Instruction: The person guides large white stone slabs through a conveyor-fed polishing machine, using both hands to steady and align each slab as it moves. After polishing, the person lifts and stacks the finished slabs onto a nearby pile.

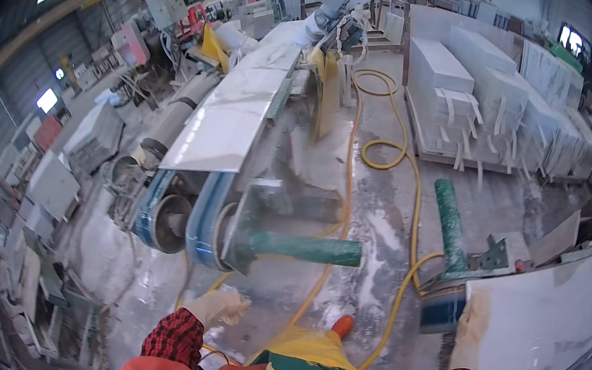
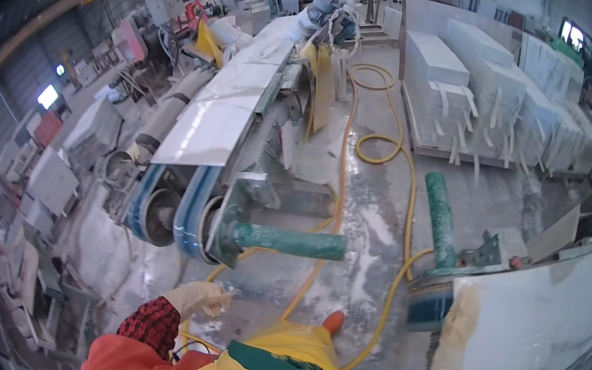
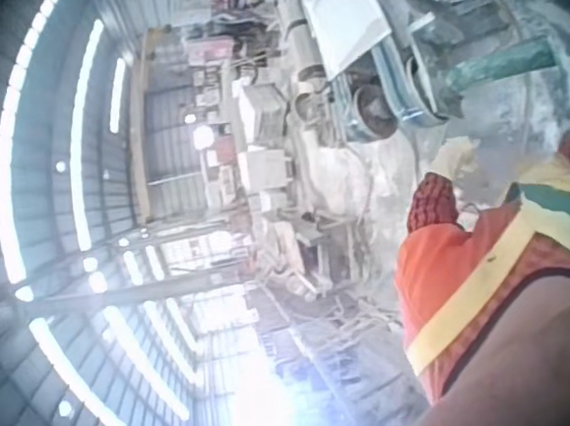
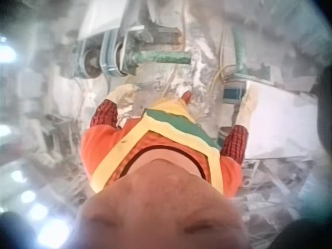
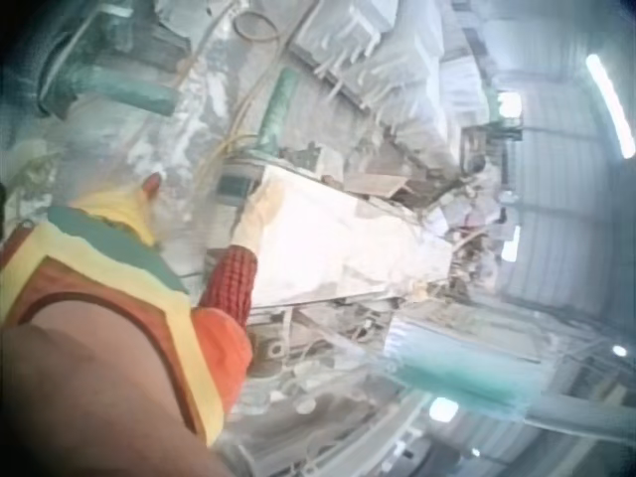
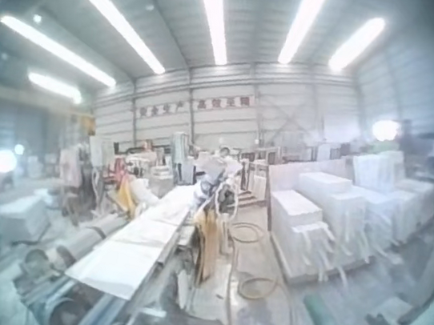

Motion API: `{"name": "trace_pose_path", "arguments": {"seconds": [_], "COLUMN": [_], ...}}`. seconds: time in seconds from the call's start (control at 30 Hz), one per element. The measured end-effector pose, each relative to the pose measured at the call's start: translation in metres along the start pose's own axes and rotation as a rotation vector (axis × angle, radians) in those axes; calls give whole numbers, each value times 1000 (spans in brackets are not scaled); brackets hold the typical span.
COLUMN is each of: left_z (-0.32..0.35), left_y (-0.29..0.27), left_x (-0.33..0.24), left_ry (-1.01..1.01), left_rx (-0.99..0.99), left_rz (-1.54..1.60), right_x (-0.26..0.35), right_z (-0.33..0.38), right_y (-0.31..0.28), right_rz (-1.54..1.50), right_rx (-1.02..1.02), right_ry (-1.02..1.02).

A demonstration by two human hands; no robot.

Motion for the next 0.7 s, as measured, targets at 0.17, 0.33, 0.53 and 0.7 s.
{"name": "trace_pose_path", "arguments": {"seconds": [0.17, 0.33, 0.53, 0.7], "left_z": [86, 104, 123, 140], "left_y": [27, 26, 17, -8], "left_x": [53, 108, 124, 201], "left_ry": [-52, -90, -54, -62], "left_rx": [21, -38, -57, -72], "left_rz": [-41, -5, 55, 199], "right_x": [10, 46, 22, -24], "right_z": [98, 207, 297, 360], "right_y": [-77, -149, -200, -187], "right_rz": [60, -321, 58, -280], "right_rx": [-4, -11, 318, -185], "right_ry": [44, 300, 439, 760]}}
Point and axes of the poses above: each hand's wrist, its own z-axis away from the middle knuckle, its own y-axis out of the palm, x = y × z, the point moved 8 cm from there along -z, towards the middle knuckle, and after that the axes turned 4 degrees about -z, right-handed, at the moved point
